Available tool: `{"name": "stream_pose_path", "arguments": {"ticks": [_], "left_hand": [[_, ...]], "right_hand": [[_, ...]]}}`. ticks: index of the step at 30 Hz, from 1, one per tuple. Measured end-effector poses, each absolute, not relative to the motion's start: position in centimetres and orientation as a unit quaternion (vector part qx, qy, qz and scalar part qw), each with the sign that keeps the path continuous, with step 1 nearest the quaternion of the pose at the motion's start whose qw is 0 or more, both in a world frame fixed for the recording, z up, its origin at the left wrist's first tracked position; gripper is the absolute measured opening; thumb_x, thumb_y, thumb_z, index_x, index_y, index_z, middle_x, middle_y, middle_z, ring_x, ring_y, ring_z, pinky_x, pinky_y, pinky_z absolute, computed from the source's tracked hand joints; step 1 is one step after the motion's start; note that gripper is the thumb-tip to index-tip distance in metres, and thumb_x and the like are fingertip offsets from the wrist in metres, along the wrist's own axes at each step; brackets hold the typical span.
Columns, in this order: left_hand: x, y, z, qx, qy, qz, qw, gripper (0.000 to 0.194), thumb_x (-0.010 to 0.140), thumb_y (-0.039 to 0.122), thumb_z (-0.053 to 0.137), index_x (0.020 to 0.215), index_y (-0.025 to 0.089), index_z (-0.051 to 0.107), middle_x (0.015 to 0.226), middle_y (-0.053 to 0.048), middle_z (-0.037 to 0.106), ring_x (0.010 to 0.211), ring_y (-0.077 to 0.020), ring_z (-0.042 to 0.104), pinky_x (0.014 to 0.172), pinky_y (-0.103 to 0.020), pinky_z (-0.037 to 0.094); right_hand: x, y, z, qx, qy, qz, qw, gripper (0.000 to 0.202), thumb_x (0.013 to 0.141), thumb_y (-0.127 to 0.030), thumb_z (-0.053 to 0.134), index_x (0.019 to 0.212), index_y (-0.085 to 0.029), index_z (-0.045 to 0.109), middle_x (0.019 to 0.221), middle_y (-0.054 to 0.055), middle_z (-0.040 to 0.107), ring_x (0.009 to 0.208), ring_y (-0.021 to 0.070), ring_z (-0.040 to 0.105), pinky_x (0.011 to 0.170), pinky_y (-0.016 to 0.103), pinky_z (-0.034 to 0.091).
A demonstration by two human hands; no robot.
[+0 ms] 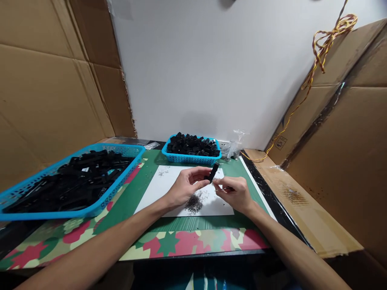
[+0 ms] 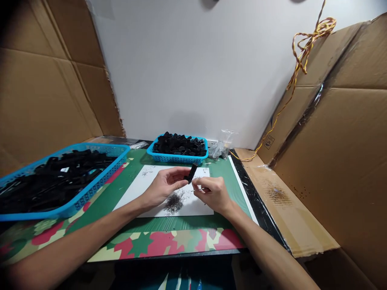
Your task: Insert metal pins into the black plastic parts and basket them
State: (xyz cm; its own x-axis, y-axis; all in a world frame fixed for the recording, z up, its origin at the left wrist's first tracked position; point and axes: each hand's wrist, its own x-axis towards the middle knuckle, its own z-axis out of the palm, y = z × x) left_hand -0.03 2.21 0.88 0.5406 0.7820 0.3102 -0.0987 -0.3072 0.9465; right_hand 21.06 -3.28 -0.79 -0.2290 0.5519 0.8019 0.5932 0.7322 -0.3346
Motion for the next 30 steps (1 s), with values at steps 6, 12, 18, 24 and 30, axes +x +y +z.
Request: {"name": "stream_pose_path", "arguments": {"ticks": [6,12,18,24,30], "left_hand": [[-0.03,2.12,1.06,0.697,0.247,0.411,0.532,0.044,0.084,0.035,0.084,0.122,0.016,0.075,0.122,-0.013,0.078,0.114,-0.0267,0.074,0.106,-0.043,0.058],[-0.1,1.93,1.13,0.706,0.235,0.395,0.539,0.041,0.086,0.033,0.082,0.124,0.017,0.075,0.125,-0.013,0.077,0.117,-0.0268,0.072,0.106,-0.042,0.057],[-0.02,1.81,0.99,0.717,0.226,0.385,0.535,0.039,0.088,0.034,0.081,0.123,0.016,0.075,0.124,-0.014,0.077,0.117,-0.0273,0.072,0.106,-0.042,0.057],[0.09,1.7,0.99,0.72,0.222,0.386,0.532,0.034,0.087,0.031,0.081,0.118,0.016,0.076,0.122,-0.012,0.078,0.116,-0.0259,0.072,0.106,-0.04,0.056],[0.25,1.38,1.31,0.712,0.223,0.379,0.546,0.033,0.086,0.03,0.081,0.116,0.015,0.078,0.12,-0.012,0.078,0.114,-0.0261,0.073,0.105,-0.04,0.056]], "right_hand": [[21.26,-3.48,-0.57,-0.358,-0.802,-0.062,0.474,0.019,0.087,-0.01,0.059,0.079,-0.02,0.072,0.059,-0.003,0.064,0.047,0.008,0.045,0.052,0.022,0.036],[21.49,-3.19,-0.91,-0.34,-0.81,-0.096,0.469,0.018,0.09,-0.011,0.06,0.083,-0.02,0.074,0.06,-0.003,0.066,0.048,0.0079,0.045,0.051,0.023,0.034],[21.51,-3.34,-0.93,-0.341,-0.816,-0.086,0.458,0.019,0.091,-0.013,0.06,0.08,-0.02,0.074,0.059,-0.003,0.065,0.046,0.0079,0.043,0.051,0.024,0.032],[21.49,-3.43,-0.87,-0.337,-0.823,-0.057,0.453,0.02,0.091,-0.011,0.06,0.076,-0.02,0.072,0.062,-0.002,0.066,0.047,0.0077,0.045,0.051,0.024,0.031],[21.53,-3.4,-1.02,-0.346,-0.829,-0.041,0.438,0.021,0.091,-0.011,0.06,0.075,-0.02,0.071,0.063,-0.002,0.068,0.048,0.0074,0.046,0.05,0.024,0.032]]}}
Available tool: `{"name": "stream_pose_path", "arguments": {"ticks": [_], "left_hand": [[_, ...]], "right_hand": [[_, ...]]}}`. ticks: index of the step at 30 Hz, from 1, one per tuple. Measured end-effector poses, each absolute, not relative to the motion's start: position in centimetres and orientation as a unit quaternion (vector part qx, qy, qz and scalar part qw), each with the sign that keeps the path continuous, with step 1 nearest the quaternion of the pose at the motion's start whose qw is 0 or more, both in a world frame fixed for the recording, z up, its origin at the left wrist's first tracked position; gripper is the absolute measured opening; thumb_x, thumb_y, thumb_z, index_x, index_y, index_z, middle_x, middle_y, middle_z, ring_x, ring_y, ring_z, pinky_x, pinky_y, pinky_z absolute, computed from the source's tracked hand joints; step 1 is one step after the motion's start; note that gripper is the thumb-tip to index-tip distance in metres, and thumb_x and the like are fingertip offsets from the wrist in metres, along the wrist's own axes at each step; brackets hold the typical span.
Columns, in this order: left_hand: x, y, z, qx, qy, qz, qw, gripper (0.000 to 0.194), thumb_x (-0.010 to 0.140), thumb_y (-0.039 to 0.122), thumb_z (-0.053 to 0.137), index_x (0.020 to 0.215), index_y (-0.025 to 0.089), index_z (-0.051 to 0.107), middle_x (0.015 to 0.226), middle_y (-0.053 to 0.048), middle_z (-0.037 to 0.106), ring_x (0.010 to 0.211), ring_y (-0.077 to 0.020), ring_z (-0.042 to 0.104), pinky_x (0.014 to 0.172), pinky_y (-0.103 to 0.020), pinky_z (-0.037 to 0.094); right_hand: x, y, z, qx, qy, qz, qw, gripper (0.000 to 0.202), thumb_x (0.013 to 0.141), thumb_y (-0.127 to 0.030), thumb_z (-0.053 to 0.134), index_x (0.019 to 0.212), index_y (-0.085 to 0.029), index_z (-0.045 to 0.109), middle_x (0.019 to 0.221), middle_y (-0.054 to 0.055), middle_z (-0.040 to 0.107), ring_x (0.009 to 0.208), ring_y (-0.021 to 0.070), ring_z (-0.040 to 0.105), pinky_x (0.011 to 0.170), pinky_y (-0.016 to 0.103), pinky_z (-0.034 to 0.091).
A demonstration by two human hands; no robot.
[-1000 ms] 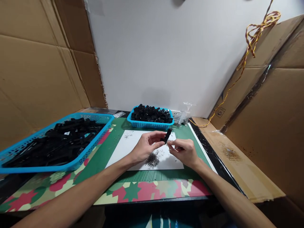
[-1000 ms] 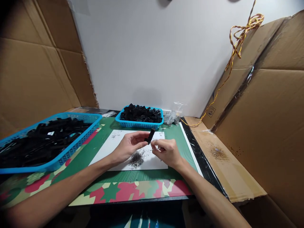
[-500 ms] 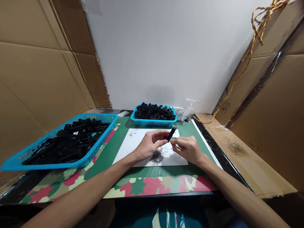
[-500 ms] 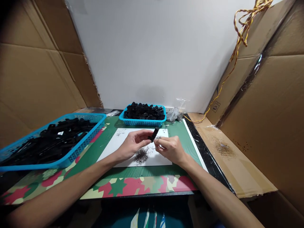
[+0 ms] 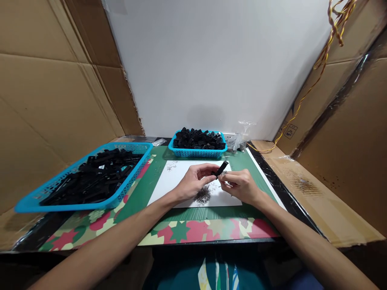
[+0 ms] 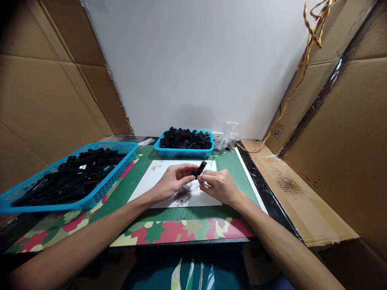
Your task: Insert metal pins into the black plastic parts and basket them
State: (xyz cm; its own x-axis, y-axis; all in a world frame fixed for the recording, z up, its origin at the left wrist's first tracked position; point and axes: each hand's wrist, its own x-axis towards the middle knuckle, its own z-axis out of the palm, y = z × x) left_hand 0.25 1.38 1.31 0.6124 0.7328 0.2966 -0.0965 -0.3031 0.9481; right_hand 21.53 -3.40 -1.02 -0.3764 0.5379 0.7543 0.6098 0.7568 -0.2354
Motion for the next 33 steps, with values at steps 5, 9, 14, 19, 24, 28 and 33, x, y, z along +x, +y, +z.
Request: {"name": "stream_pose_path", "arguments": {"ticks": [5,9,14,19,24,28,33], "left_hand": [[0.3,1.4,1.4,0.7,0.225,0.38,0.562,0.037,0.088,0.034,0.08,0.12,0.017,0.077,0.124,-0.012,0.077,0.117,-0.026,0.071,0.103,-0.039,0.056],[0.2,1.6,0.9,0.69,0.248,0.386,0.56,0.041,0.09,0.041,0.079,0.122,0.017,0.078,0.114,-0.011,0.079,0.098,-0.0211,0.071,0.088,-0.034,0.056],[0.4,1.5,0.3,0.665,0.266,0.391,0.578,0.047,0.089,0.05,0.079,0.12,0.014,0.08,0.087,-0.007,0.074,0.083,-0.0169,0.064,0.08,-0.031,0.051],[0.6,1.1,0.3,0.624,0.286,0.39,0.614,0.05,0.087,0.053,0.08,0.117,0.013,0.08,0.078,-0.005,0.068,0.076,-0.0144,0.06,0.074,-0.029,0.047],[0.6,1.3,0.3,0.618,0.271,0.384,0.63,0.048,0.088,0.055,0.079,0.113,0.015,0.082,0.08,-0.005,0.067,0.074,-0.0128,0.056,0.069,-0.027,0.044],[0.6,1.2,0.4,0.631,0.264,0.387,0.619,0.046,0.088,0.054,0.079,0.112,0.015,0.083,0.08,-0.005,0.067,0.073,-0.0122,0.052,0.067,-0.027,0.041],[0.6,0.8,0.6,0.644,0.26,0.395,0.602,0.042,0.087,0.049,0.082,0.111,0.015,0.083,0.087,-0.007,0.07,0.072,-0.0118,0.05,0.068,-0.028,0.041]], "right_hand": [[21.6,-3.5,-0.8,-0.356,-0.817,-0.066,0.449,0.02,0.099,-0.018,0.062,0.091,-0.02,0.08,0.067,0.0,0.075,0.046,0.0079,0.05,0.051,0.024,0.035],[21.6,-3.4,-0.9,-0.35,-0.806,-0.058,0.474,0.017,0.1,-0.018,0.064,0.097,-0.019,0.081,0.073,0.001,0.079,0.046,0.0077,0.054,0.05,0.023,0.038],[21.6,-3.4,-0.8,-0.34,-0.797,-0.076,0.494,0.014,0.099,-0.016,0.066,0.099,-0.019,0.08,0.074,0.001,0.08,0.047,0.0075,0.057,0.05,0.021,0.041],[21.8,-3.5,-0.5,-0.334,-0.789,-0.092,0.507,0.01,0.099,-0.019,0.069,0.1,-0.019,0.079,0.068,0.0,0.078,0.045,0.0077,0.056,0.049,0.021,0.042],[21.9,-3.4,-0.6,-0.338,-0.792,-0.098,0.499,0.012,0.098,-0.023,0.071,0.105,-0.019,0.08,0.059,-0.003,0.071,0.043,0.0081,0.053,0.047,0.022,0.041],[21.7,-3.7,-0.4,-0.351,-0.786,-0.072,0.505,0.013,0.098,-0.025,0.072,0.106,-0.019,0.08,0.056,-0.004,0.067,0.043,0.0072,0.048,0.048,0.021,0.039],[21.5,-4.0,0.0,-0.372,-0.781,-0.025,0.501,0.021,0.099,-0.024,0.068,0.114,-0.018,0.08,0.053,-0.006,0.058,0.044,0.0074,0.042,0.048,0.021,0.036]]}}
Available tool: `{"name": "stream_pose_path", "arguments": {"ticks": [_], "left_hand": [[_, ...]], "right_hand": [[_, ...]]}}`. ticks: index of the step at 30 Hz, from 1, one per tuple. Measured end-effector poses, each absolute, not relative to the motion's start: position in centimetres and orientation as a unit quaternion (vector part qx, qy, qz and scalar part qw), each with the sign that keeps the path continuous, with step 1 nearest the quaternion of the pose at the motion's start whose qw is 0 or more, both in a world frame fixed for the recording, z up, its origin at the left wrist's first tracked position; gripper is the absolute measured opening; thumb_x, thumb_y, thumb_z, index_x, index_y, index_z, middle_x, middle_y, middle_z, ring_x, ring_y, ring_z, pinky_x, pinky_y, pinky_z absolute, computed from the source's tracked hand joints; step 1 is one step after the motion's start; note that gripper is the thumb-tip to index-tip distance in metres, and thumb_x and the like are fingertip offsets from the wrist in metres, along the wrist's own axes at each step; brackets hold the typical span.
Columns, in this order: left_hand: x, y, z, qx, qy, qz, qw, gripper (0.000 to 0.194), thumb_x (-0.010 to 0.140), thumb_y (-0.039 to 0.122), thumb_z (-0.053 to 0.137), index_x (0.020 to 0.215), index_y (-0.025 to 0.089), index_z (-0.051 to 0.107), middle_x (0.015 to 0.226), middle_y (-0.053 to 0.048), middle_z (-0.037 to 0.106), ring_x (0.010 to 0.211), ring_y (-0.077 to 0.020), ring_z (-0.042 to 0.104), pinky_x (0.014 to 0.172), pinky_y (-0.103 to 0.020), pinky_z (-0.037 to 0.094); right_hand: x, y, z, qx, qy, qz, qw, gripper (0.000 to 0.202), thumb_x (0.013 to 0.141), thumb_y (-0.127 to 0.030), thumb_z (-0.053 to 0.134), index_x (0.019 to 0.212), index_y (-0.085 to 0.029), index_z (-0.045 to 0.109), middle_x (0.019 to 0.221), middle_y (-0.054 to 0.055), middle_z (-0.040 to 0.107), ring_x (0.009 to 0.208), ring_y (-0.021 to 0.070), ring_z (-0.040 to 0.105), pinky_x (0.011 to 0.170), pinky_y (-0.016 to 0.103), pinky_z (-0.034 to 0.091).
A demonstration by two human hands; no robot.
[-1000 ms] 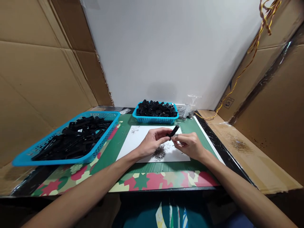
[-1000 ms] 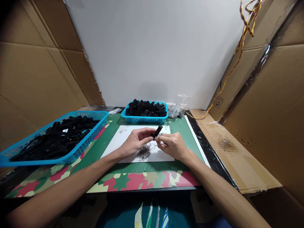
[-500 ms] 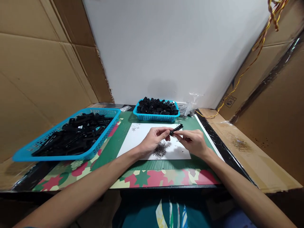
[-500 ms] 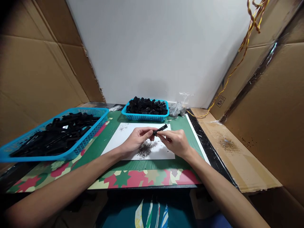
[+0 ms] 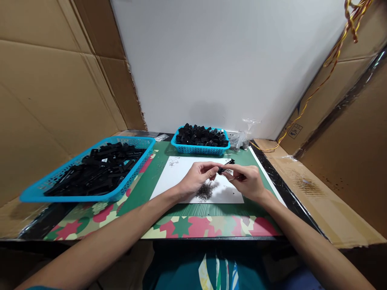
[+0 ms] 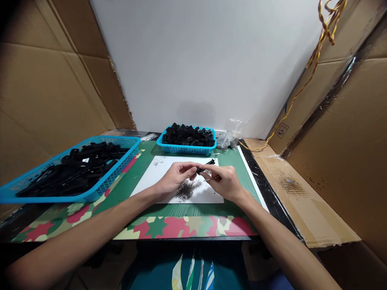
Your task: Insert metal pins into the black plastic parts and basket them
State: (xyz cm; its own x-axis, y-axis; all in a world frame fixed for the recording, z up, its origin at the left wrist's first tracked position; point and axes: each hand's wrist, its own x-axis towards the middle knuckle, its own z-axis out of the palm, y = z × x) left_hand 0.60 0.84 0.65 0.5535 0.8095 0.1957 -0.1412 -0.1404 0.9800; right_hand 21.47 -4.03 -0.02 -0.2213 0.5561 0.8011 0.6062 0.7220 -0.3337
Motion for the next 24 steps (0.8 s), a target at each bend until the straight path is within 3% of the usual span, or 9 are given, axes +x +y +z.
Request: {"name": "stream_pose_path", "arguments": {"ticks": [6,11,16,24], "left_hand": [[0.65,1.01,0.29,0.637,0.256,0.394,0.611,0.037,0.086,0.044,0.083,0.112,0.018,0.082,0.089,-0.005,0.071,0.074,-0.0112,0.053,0.07,-0.026,0.043],[0.59,1.22,0.16,0.632,0.258,0.395,0.615,0.044,0.084,0.043,0.086,0.119,0.016,0.079,0.099,-0.008,0.074,0.079,-0.0124,0.058,0.073,-0.027,0.046],[0.49,1.49,0.15,0.624,0.258,0.406,0.616,0.052,0.08,0.039,0.089,0.126,0.018,0.074,0.111,-0.012,0.078,0.102,-0.0207,0.069,0.087,-0.031,0.052],[0.44,1.4,0.51,0.623,0.247,0.41,0.619,0.049,0.074,0.037,0.094,0.115,0.015,0.077,0.119,-0.014,0.078,0.111,-0.0262,0.072,0.099,-0.039,0.055]], "right_hand": [[21.24,-3.79,-0.54,-0.36,-0.78,-0.035,0.51,0.014,0.098,-0.02,0.068,0.099,-0.018,0.081,0.053,-0.005,0.063,0.043,0.0067,0.044,0.048,0.02,0.037],[20.91,-3.79,-0.76,-0.356,-0.769,-0.05,0.529,0.012,0.096,-0.018,0.069,0.093,-0.018,0.081,0.052,-0.005,0.062,0.042,0.006,0.045,0.047,0.019,0.039],[20.95,-3.98,-0.36,-0.353,-0.763,-0.044,0.539,0.011,0.094,-0.015,0.07,0.09,-0.019,0.08,0.053,-0.005,0.062,0.042,0.0059,0.047,0.047,0.019,0.04],[21.44,-4.14,-0.21,-0.34,-0.774,-0.026,0.533,0.013,0.093,-0.015,0.069,0.089,-0.018,0.081,0.056,-0.003,0.063,0.046,0.0076,0.047,0.049,0.021,0.04]]}}
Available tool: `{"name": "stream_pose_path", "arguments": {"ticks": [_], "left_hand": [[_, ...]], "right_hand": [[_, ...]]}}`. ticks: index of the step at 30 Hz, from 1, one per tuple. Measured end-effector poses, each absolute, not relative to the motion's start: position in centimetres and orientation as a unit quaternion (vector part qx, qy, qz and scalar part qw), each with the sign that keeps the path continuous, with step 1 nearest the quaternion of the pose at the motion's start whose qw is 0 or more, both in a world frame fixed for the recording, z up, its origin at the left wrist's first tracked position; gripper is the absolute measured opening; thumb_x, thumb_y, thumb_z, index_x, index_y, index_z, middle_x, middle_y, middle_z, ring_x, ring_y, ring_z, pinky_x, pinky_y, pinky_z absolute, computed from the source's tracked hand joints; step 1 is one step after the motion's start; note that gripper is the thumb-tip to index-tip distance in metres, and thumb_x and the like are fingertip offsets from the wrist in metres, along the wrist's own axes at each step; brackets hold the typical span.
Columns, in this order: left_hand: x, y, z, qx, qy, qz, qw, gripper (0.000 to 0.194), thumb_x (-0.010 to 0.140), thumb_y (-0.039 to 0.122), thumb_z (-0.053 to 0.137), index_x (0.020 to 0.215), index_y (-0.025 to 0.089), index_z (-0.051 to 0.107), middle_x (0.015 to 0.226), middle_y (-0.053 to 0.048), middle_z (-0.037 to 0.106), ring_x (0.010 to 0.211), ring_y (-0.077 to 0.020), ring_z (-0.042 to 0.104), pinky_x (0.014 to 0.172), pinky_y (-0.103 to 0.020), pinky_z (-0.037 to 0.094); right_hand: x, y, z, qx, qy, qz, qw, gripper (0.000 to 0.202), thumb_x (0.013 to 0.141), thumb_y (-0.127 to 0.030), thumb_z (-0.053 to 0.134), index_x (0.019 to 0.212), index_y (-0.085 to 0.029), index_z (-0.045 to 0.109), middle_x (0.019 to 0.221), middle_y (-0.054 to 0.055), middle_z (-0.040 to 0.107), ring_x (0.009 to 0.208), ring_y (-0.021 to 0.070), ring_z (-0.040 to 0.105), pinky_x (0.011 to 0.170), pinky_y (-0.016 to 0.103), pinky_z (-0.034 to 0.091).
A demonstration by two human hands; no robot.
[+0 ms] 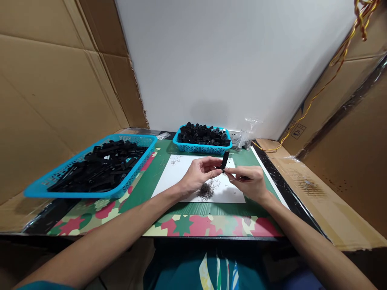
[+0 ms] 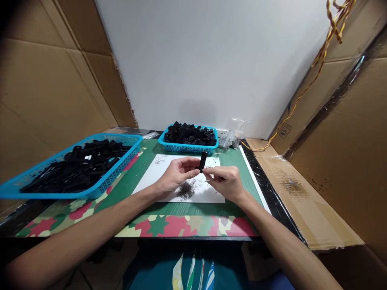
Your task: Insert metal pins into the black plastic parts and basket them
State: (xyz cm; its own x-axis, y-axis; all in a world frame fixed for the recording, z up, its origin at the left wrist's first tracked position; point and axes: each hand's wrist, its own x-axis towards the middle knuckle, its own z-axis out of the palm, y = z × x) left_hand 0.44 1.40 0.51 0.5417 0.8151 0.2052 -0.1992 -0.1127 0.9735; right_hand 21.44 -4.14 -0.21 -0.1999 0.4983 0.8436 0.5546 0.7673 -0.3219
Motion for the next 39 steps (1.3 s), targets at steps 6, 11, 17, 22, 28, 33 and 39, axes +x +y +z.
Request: {"name": "stream_pose_path", "arguments": {"ticks": [6,11,17,22,28,33,39], "left_hand": [[0.3,1.4,0.4,0.634,0.235,0.407,0.615,0.045,0.074,0.037,0.093,0.11,0.014,0.079,0.117,-0.015,0.079,0.11,-0.0273,0.073,0.1,-0.041,0.055],[0.3,1.7,0.0,0.636,0.236,0.395,0.619,0.046,0.074,0.037,0.094,0.112,0.014,0.079,0.117,-0.016,0.078,0.109,-0.0272,0.073,0.099,-0.041,0.054],[0.2,2.0,-0.4,0.631,0.236,0.382,0.633,0.048,0.073,0.038,0.095,0.111,0.014,0.079,0.113,-0.015,0.079,0.104,-0.0253,0.073,0.093,-0.037,0.054],[0.3,2.0,-0.7,0.628,0.254,0.383,0.628,0.047,0.073,0.044,0.094,0.102,0.011,0.08,0.098,-0.013,0.078,0.089,-0.0205,0.07,0.083,-0.032,0.051],[0.4,2.0,-0.1,0.629,0.255,0.382,0.627,0.048,0.079,0.05,0.088,0.109,0.013,0.081,0.078,-0.004,0.067,0.069,-0.0109,0.052,0.064,-0.025,0.037],[0.5,1.2,1.2,0.599,0.271,0.362,0.661,0.056,0.078,0.058,0.086,0.108,0.012,0.08,0.068,0.001,0.05,0.064,-0.0097,0.038,0.058,-0.025,0.027],[0.6,0.6,2.0,0.621,0.265,0.328,0.661,0.048,0.085,0.058,0.08,0.103,0.013,0.081,0.081,-0.004,0.06,0.066,-0.0095,0.038,0.059,-0.026,0.031]], "right_hand": [[21.5,-4.3,0.2,-0.354,-0.768,0.052,0.532,0.013,0.091,-0.017,0.071,0.086,-0.017,0.084,0.055,-0.001,0.063,0.047,0.0084,0.045,0.047,0.023,0.037],[21.8,-4.5,0.6,-0.353,-0.776,0.099,0.514,0.016,0.089,-0.017,0.07,0.085,-0.017,0.085,0.056,0.0,0.065,0.046,0.0083,0.043,0.046,0.023,0.036],[21.9,-4.4,0.5,-0.35,-0.776,0.132,0.508,0.015,0.088,-0.017,0.071,0.089,-0.015,0.086,0.058,0.001,0.069,0.047,0.0083,0.046,0.047,0.022,0.037],[21.7,-4.0,-0.1,-0.338,-0.789,0.108,0.501,0.016,0.092,-0.021,0.071,0.089,-0.016,0.086,0.061,0.002,0.072,0.047,0.0086,0.05,0.048,0.022,0.041],[21.9,-3.7,0.2,-0.347,-0.803,0.033,0.484,0.018,0.099,-0.026,0.068,0.099,-0.02,0.086,0.072,0.004,0.079,0.049,0.0104,0.057,0.05,0.023,0.044],[22.1,-3.5,0.4,-0.356,-0.802,-0.016,0.479,0.015,0.099,-0.03,0.072,0.102,-0.021,0.083,0.081,0.004,0.082,0.048,0.0093,0.058,0.05,0.023,0.044],[22.2,-3.5,0.5,-0.327,-0.805,0.022,0.494,0.017,0.102,-0.023,0.066,0.097,-0.02,0.082,0.086,0.006,0.083,0.065,0.0146,0.074,0.058,0.023,0.051]]}}
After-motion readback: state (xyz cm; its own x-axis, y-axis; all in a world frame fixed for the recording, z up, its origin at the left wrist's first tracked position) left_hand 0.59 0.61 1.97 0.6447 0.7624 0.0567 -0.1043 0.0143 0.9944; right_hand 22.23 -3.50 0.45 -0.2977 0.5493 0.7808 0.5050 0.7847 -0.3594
